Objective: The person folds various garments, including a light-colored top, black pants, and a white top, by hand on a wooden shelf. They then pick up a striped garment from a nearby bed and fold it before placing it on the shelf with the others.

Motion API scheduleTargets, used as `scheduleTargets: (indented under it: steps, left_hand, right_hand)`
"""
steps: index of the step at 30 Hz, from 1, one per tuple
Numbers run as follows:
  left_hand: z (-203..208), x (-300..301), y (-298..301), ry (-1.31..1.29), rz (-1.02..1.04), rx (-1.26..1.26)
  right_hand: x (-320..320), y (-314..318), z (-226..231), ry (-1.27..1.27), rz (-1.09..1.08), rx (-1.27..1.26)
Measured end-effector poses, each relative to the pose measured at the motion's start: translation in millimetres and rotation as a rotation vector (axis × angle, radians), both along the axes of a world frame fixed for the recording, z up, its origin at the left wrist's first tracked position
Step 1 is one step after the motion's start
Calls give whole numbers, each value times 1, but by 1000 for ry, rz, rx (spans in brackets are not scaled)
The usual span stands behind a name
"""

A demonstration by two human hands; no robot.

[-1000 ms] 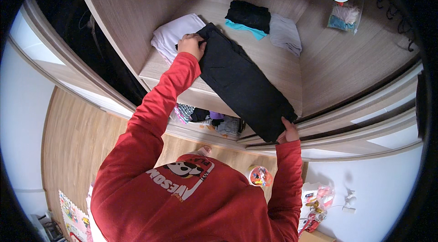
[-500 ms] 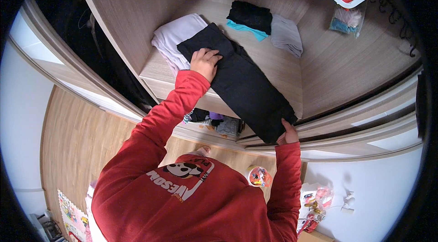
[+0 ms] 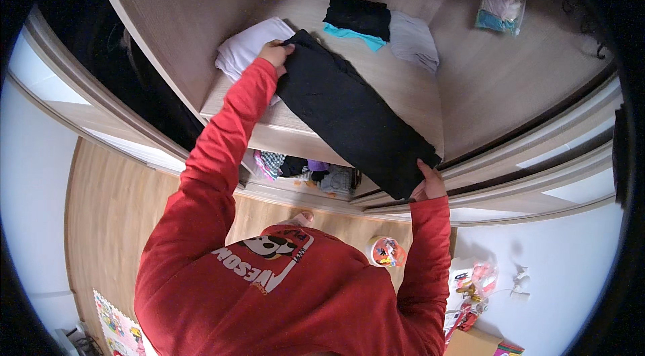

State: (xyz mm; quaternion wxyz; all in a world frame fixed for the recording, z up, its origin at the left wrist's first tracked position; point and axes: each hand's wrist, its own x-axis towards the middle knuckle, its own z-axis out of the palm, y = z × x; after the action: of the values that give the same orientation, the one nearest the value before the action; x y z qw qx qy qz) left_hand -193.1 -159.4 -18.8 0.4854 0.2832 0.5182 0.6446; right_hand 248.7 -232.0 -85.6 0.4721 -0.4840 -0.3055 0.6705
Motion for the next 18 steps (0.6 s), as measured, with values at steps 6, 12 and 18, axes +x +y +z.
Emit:
scheduleTargets:
  steps: [6,12,18]
  left_hand:
    - [58,182,-76,868,71,489]
    - [7,269,-112,788,-228,547]
    - [-6,276,-125,925,-220,696]
  right_hand:
    - [-21,-21,69,146,116,-5]
    - [-24,-26,59,233,52,46]
    - [-20,-38,52,322,58,36]
